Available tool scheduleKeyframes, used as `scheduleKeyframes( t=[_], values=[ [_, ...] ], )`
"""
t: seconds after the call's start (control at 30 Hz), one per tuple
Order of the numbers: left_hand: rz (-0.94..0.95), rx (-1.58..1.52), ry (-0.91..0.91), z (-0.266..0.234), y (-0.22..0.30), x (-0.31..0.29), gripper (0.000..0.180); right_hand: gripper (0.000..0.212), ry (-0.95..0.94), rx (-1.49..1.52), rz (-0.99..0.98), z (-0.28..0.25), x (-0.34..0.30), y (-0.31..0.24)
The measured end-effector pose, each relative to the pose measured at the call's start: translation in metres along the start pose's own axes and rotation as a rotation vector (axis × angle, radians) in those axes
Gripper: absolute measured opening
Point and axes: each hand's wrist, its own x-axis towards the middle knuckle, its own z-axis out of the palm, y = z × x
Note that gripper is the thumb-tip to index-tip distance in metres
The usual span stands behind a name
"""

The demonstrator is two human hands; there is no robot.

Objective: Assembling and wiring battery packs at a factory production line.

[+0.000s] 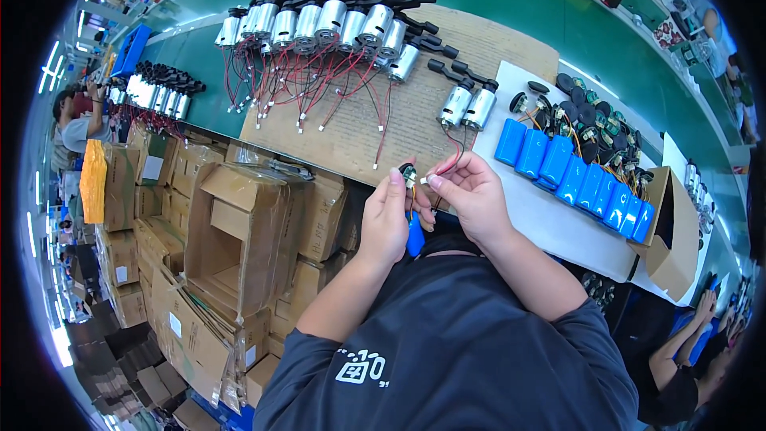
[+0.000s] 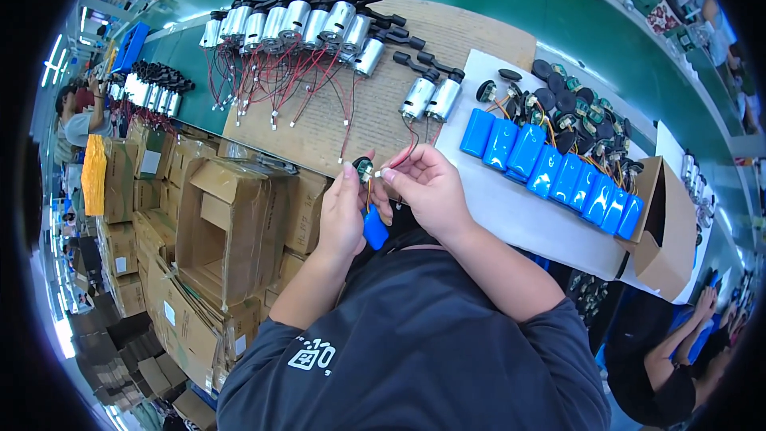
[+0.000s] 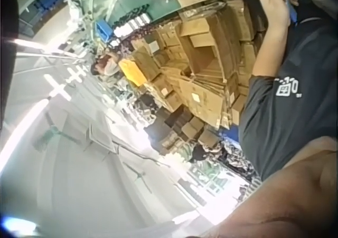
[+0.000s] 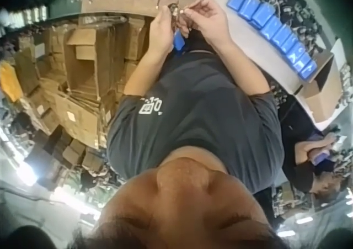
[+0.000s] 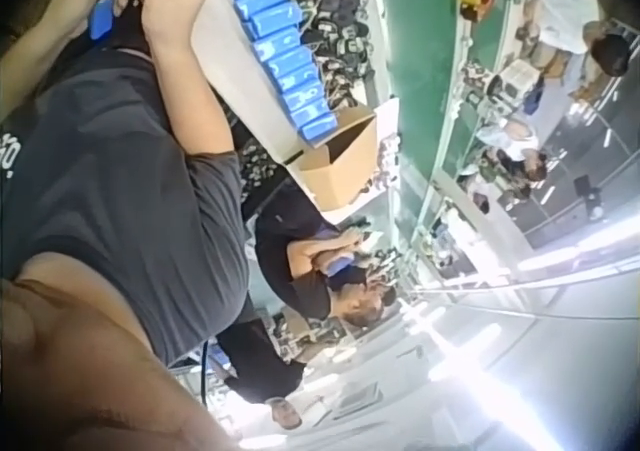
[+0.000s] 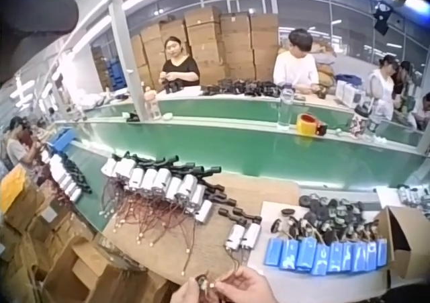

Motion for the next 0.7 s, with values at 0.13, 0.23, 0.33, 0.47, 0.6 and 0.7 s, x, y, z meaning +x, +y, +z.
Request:
scheduleKeyframes(
  t=[0.13, 0.23, 0.33, 0.47, 0.6, 0.7],
  values=[
    [0.104, 0.075, 0.047, 0.008, -0.004, 0.0, 0.053, 0.013, 0.023, 0.031, 0.024, 0.005, -0.001, -0.001],
    [0.156, 0.104, 0.026, 0.011, -0.005, 0.001, 0.052, 0.013, 0.036, 0.047, 0.048, 0.007, 0.0, -0.003],
    [0.204, 0.175, 0.073, 0.011, -0.006, 0.003, 0.052, 0.013, -0.017, 0.071, 0.05, 0.003, 0.003, 0.0],
    [0.243, 0.259, 0.122, 0.009, -0.009, 0.004, 0.051, 0.011, 0.038, 0.01, 0.03, 0.005, 0.006, 0.001],
    [0.31, 0.377, 0.167, 0.008, -0.017, 0.008, 0.051, 0.011, 0.022, 0.07, 0.033, 0.007, 0.006, 0.004],
    [0.398, 0.453, 0.199, 0.008, -0.019, 0.01, 0.051, 0.011, 0.115, 0.07, 0.033, 0.015, 0.005, 0.005]
  ],
)
